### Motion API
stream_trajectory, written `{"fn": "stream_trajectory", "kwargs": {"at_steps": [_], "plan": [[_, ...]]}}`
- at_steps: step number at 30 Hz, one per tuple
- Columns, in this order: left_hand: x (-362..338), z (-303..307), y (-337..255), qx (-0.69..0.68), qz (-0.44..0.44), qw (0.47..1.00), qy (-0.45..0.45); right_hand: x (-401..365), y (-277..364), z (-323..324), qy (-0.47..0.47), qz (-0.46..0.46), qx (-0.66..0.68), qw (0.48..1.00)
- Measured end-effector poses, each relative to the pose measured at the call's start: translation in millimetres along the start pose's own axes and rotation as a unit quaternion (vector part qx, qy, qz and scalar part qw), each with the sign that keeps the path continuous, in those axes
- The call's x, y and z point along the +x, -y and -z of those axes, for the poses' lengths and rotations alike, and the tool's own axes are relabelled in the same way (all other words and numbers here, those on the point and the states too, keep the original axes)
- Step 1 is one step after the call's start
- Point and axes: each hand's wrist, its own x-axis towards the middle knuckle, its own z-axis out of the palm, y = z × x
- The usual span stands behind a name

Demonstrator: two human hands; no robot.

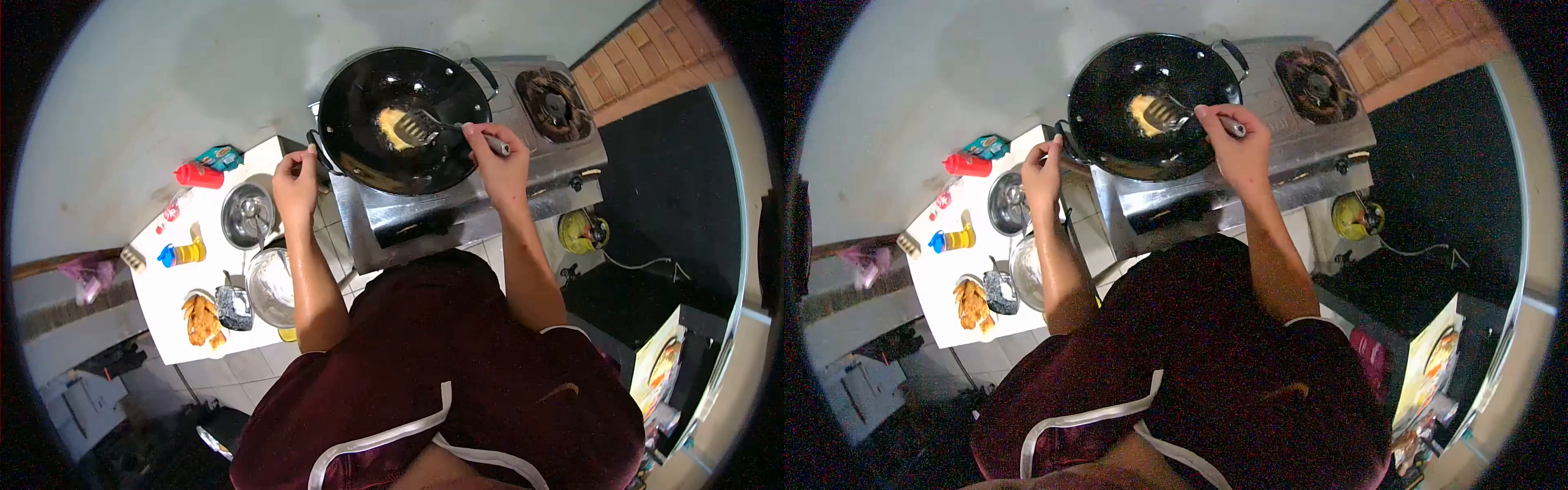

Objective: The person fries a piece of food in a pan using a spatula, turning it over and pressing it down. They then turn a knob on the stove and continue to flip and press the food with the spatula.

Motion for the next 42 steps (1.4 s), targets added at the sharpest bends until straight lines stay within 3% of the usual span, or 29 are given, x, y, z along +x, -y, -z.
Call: {"fn": "stream_trajectory", "kwargs": {"at_steps": [6,10,16,18,22,24,27,33,39,42], "plan": [[5.2,-1.2,-6.7,0.043,-0.002,0.999,-0.006,25.1,8.9,2.0,0.021,0.054,-0.082,0.995],[0.3,-3.5,-14.4,0.084,0.016,0.996,-0.016,33.8,13.9,6.7,0.109,0.07,-0.108,0.986],[-7.2,-7.8,-12.2,0.112,0.002,0.993,-0.046,38.5,19.5,20.3,0.134,-0.031,-0.135,0.981],[-7.8,-10.2,-8.4,0.117,0.007,0.992,-0.054,43.6,5.1,25.5,0.131,0.081,-0.138,0.978],[-11.0,-12.5,-3.9,0.106,0.01,0.991,-0.076,46.8,-6.1,35.8,0.157,0.105,-0.137,0.972],[-14.5,-14.4,-6.6,0.103,0.02,0.991,-0.085,46.6,-8.7,39.6,0.146,0.198,-0.153,0.957],[-17.0,-14.1,-2.6,0.081,-0.016,0.992,-0.093,46.1,-9.5,44.1,0.136,0.219,-0.153,0.954],[-19.0,-13.6,-0.7,0.059,-0.007,0.993,-0.102,47.5,-18.3,51.7,0.136,0.259,-0.164,0.942],[-13.8,-11.8,5.6,0.054,0.01,0.992,-0.109,48.4,-18.7,43.1,0.119,0.129,-0.053,0.983],[-16.2,-15.7,-1.9,0.036,0.031,0.991,-0.128,58.5,-18.1,44.1,0.135,0.144,-0.018,0.98]]}}
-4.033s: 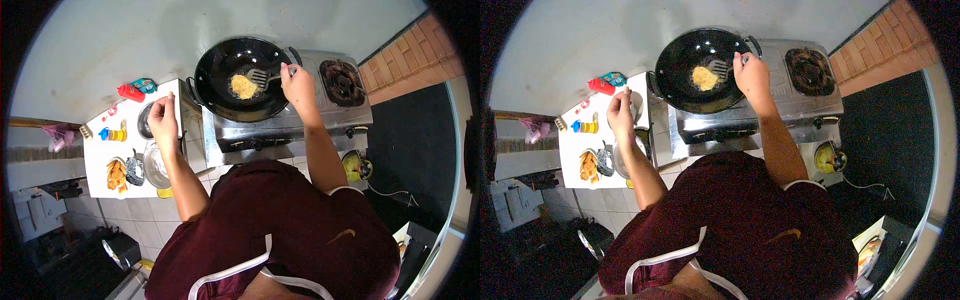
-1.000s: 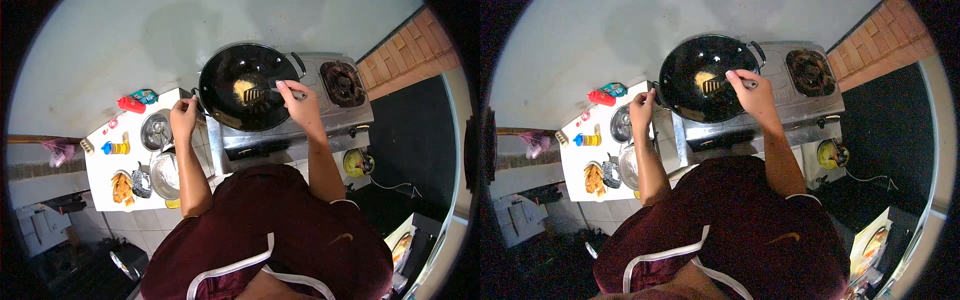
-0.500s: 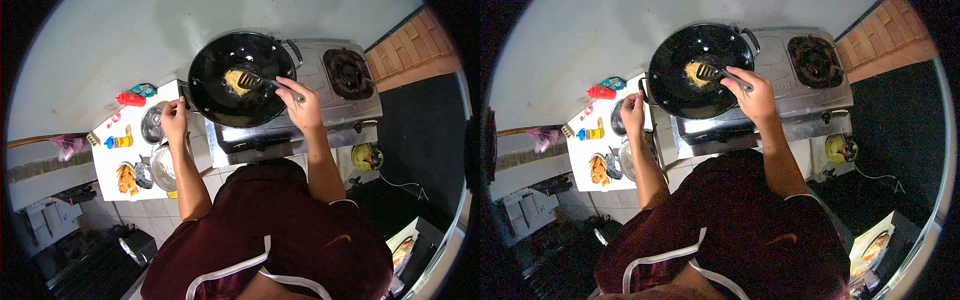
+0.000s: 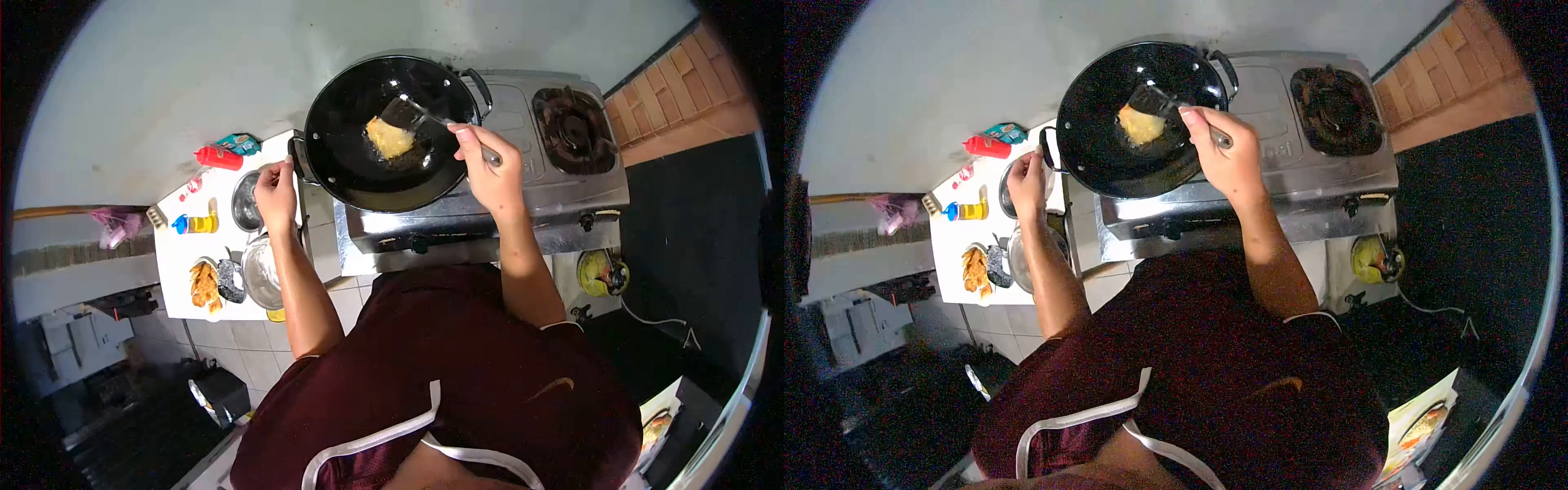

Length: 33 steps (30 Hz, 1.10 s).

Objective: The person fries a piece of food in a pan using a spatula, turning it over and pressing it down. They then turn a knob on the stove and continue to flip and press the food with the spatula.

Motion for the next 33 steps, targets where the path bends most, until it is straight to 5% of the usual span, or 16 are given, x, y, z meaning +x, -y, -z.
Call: {"fn": "stream_trajectory", "kwargs": {"at_steps": [11,22,26,30,33], "plan": [[-9.5,-3.4,-7.5,0.006,0.001,1.0,-0.009,11.1,-16.1,-14.3,0.11,0.05,-0.049,0.991],[-6.2,-4.2,3.3,-0.044,0.001,0.999,-0.006,19.9,0.6,-16.2,0.089,-0.002,-0.071,0.994],[-10.3,-6.6,-3.0,-0.033,0.0,0.999,-0.02,18.9,-2.9,-23.5,0.115,0.062,-0.061,0.99],[-10.8,-4.0,-0.9,-0.024,0.003,0.999,-0.027,20.6,9.9,-19.7,0.106,-0.053,-0.041,0.992],[-11.4,-3.0,2.2,-0.033,0.01,0.999,-0.031,21.9,3.6,-21.7,0.104,-0.031,-0.07,0.992]]}}
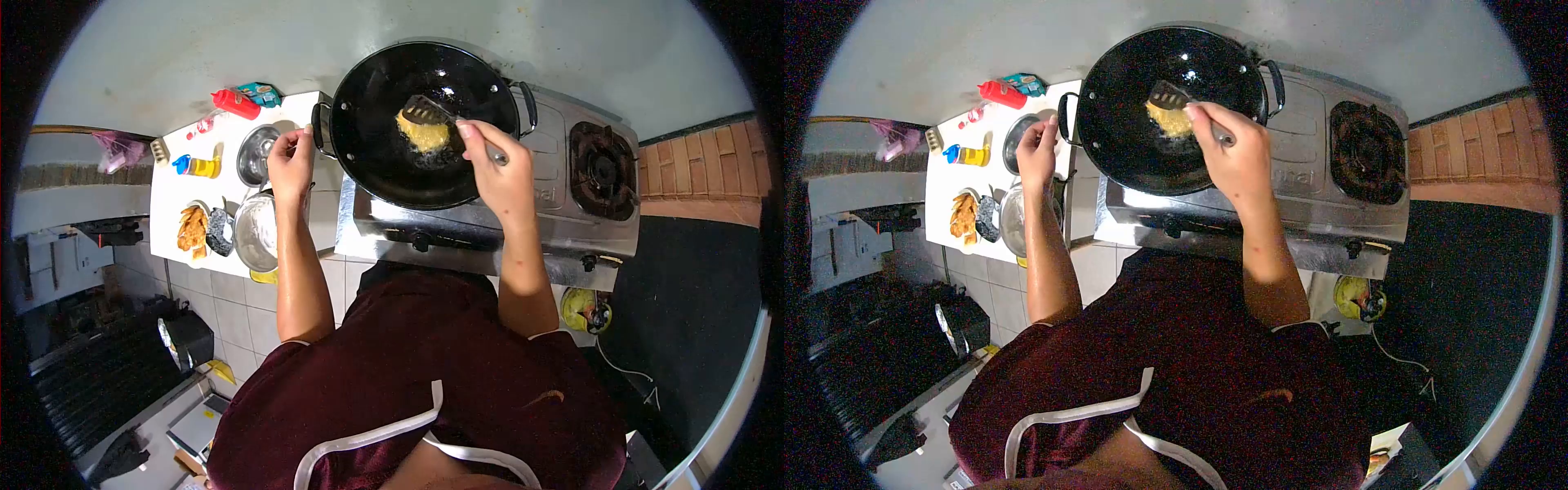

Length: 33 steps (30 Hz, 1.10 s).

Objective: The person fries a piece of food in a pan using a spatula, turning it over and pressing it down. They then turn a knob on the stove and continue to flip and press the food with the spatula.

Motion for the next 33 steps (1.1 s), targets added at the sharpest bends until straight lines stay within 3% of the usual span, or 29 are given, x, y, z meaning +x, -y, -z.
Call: {"fn": "stream_trajectory", "kwargs": {"at_steps": [3,6,13,17,25,33], "plan": [[0.3,3.3,0.4,0.013,-0.002,1.0,0.002,-0.8,-3.4,-6.1,0.019,0.072,0.025,0.997],[1.4,13.1,2.9,0.028,0.002,0.999,0.021,-3.6,14.1,3.3,-0.008,-0.035,0.04,0.999],[-1.4,18.9,-4.3,-0.009,0.015,1.0,0.009,9.9,14.7,11.1,-0.117,-0.04,-0.051,0.991],[-2.3,21.4,-10.5,0.009,0.015,1.0,0.01,15.0,23.1,10.6,-0.121,-0.067,-0.105,0.985],[-4.0,26.3,-4.1,-0.016,-0.003,1.0,0.024,35.6,9.1,5.2,-0.11,0.011,-0.239,0.965],[-10.3,29.4,-0.9,-0.051,0.046,0.997,0.024,36.8,-9.9,-6.2,-0.089,0.001,-0.221,0.971]]}}
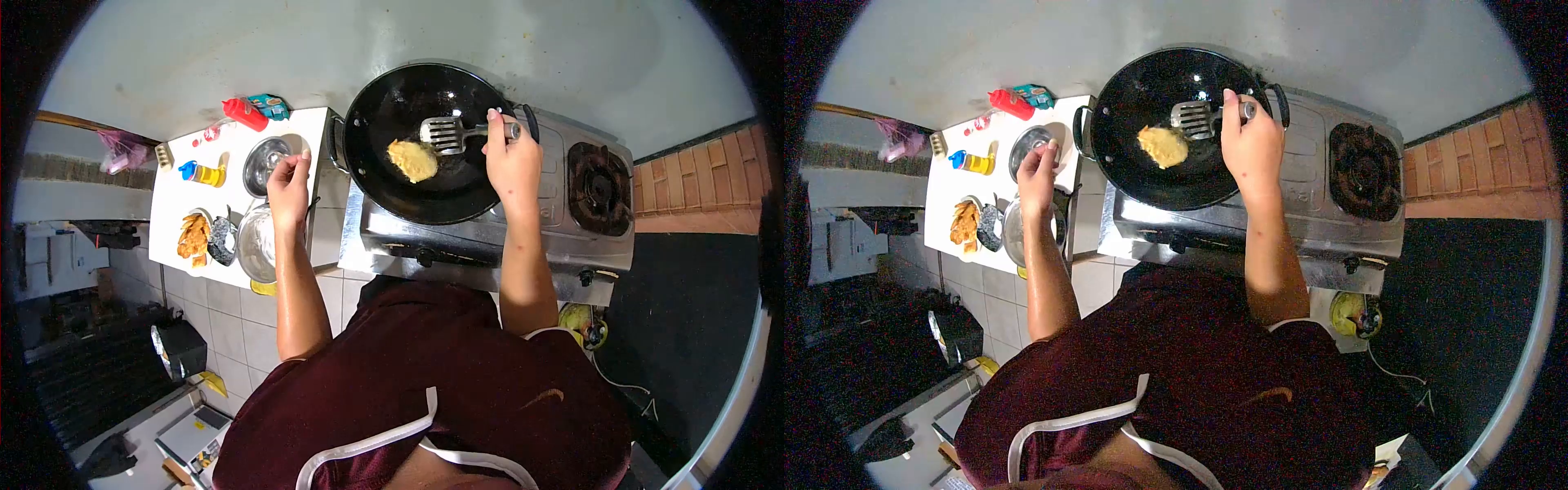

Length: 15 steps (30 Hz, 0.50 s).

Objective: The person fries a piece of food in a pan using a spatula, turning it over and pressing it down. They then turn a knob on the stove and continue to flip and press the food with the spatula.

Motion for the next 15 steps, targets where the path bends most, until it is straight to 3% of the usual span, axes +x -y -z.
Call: {"fn": "stream_trajectory", "kwargs": {"at_steps": [2,8,11,15], "plan": [[0.3,1.5,-1.1,-0.001,0.001,1.0,-0.003,-2.0,1.5,-1.5,-0.049,0.027,0.044,0.997],[-2.8,-1.0,-4.5,-0.004,-0.005,1.0,-0.004,-2.5,3.9,5.8,-0.078,0.027,0.096,0.992],[-2.6,-2.1,-2.3,-0.001,-0.012,1.0,-0.005,-11.0,14.3,10.7,-0.061,-0.006,0.175,0.983],[-1.2,-2.7,-6.0,0.009,0.009,1.0,0.003,-23.4,22.9,13.3,-0.031,-0.022,0.168,0.985]]}}
